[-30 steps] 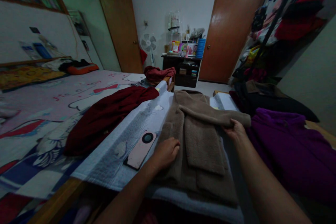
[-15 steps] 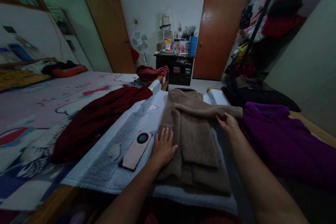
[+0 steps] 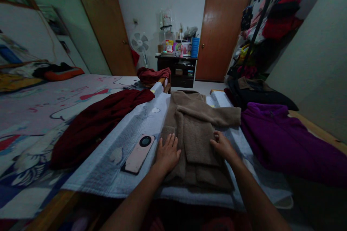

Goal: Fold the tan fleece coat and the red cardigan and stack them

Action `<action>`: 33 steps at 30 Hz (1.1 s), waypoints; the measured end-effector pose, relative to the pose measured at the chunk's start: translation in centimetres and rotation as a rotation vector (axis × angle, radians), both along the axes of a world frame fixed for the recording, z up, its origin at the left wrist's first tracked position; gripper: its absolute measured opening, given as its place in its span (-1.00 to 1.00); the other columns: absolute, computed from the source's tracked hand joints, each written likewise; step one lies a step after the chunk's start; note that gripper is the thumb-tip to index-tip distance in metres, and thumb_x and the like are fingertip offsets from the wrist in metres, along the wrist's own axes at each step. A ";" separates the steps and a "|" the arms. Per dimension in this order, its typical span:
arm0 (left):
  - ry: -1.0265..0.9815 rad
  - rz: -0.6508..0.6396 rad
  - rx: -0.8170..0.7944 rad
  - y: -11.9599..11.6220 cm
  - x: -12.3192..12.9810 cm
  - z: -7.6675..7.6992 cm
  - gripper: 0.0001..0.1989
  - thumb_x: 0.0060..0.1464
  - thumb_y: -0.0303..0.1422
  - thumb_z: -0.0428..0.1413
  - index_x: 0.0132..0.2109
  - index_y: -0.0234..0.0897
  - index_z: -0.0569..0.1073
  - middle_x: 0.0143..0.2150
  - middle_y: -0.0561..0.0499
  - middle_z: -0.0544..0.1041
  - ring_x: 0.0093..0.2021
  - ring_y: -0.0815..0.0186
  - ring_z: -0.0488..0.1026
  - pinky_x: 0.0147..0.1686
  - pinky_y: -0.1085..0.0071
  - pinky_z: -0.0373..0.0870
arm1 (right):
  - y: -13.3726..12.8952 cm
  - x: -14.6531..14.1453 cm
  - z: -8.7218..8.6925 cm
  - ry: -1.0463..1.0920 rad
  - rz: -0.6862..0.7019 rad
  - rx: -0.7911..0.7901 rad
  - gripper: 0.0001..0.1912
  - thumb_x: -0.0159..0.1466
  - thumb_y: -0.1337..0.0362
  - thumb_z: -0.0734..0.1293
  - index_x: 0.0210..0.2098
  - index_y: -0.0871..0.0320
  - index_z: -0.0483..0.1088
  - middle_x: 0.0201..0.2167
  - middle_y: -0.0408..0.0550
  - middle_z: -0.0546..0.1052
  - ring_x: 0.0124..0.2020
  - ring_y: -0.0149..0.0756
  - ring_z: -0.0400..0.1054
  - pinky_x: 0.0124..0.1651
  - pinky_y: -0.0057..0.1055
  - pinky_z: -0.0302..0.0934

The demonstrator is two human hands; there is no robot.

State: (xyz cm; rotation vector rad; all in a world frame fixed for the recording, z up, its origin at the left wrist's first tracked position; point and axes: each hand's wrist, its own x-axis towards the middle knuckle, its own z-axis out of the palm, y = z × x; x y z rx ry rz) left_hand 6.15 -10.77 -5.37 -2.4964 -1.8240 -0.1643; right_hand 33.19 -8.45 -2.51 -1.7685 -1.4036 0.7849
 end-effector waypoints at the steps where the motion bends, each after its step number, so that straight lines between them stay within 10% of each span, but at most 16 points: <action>1: -0.004 -0.007 -0.017 -0.1 0.0 0.1 -0.45 0.24 -0.19 -0.13 0.31 -0.30 0.20 0.40 -0.16 0.06 0.40 0.07 -0.09 0.28 -0.12 -0.14 | -0.9 -0.2 0.2 -0.091 0.049 0.005 -0.54 0.06 0.25 0.36 -0.03 0.14 0.36 -0.07 0.05 0.49 0.01 -0.09 0.37 0.08 -0.22 0.21; 12: 0.010 -0.019 0.011 -0.4 0.0 -0.3 -0.45 0.24 -0.21 -0.14 0.31 -0.35 0.20 0.39 -0.21 0.05 0.40 0.05 -0.11 0.28 -0.15 -0.20 | -7.0 -4.6 3.0 0.050 0.307 0.179 -0.37 0.17 0.18 0.30 0.23 0.03 0.16 0.16 0.00 0.33 0.19 -0.09 0.20 0.19 -0.11 0.14; 20: 0.055 -0.011 0.025 -0.4 0.1 -0.3 -0.46 0.25 -0.22 -0.14 0.30 -0.35 0.20 0.40 -0.20 0.03 0.40 0.08 -0.11 0.27 -0.16 -0.20 | -4.5 -7.9 3.6 0.108 0.396 0.264 -0.34 0.14 0.31 0.28 0.24 0.07 0.15 0.20 0.03 0.28 0.18 -0.14 0.19 0.22 -0.12 0.11; 28: 0.053 -0.014 0.015 -0.6 0.1 0.0 -0.46 0.25 -0.23 -0.13 0.31 -0.35 0.18 0.40 -0.22 0.04 0.40 0.06 -0.11 0.27 -0.15 -0.18 | 0.1 -3.9 7.6 0.576 0.465 -0.068 -0.62 0.14 0.24 0.32 -0.04 0.16 0.41 -0.27 -0.10 0.49 -0.36 -0.39 0.40 -0.30 -0.39 0.36; 33: 0.035 -0.012 0.006 -0.6 0.1 0.0 -0.46 0.24 -0.23 -0.12 0.31 -0.34 0.19 0.39 -0.21 0.05 0.40 0.05 -0.10 0.27 -0.15 -0.19 | -0.2 -2.2 8.8 0.521 0.444 -0.055 -0.68 0.14 0.19 0.35 -0.13 0.18 0.45 -0.36 -0.13 0.50 -0.39 -0.40 0.39 -0.38 -0.47 0.34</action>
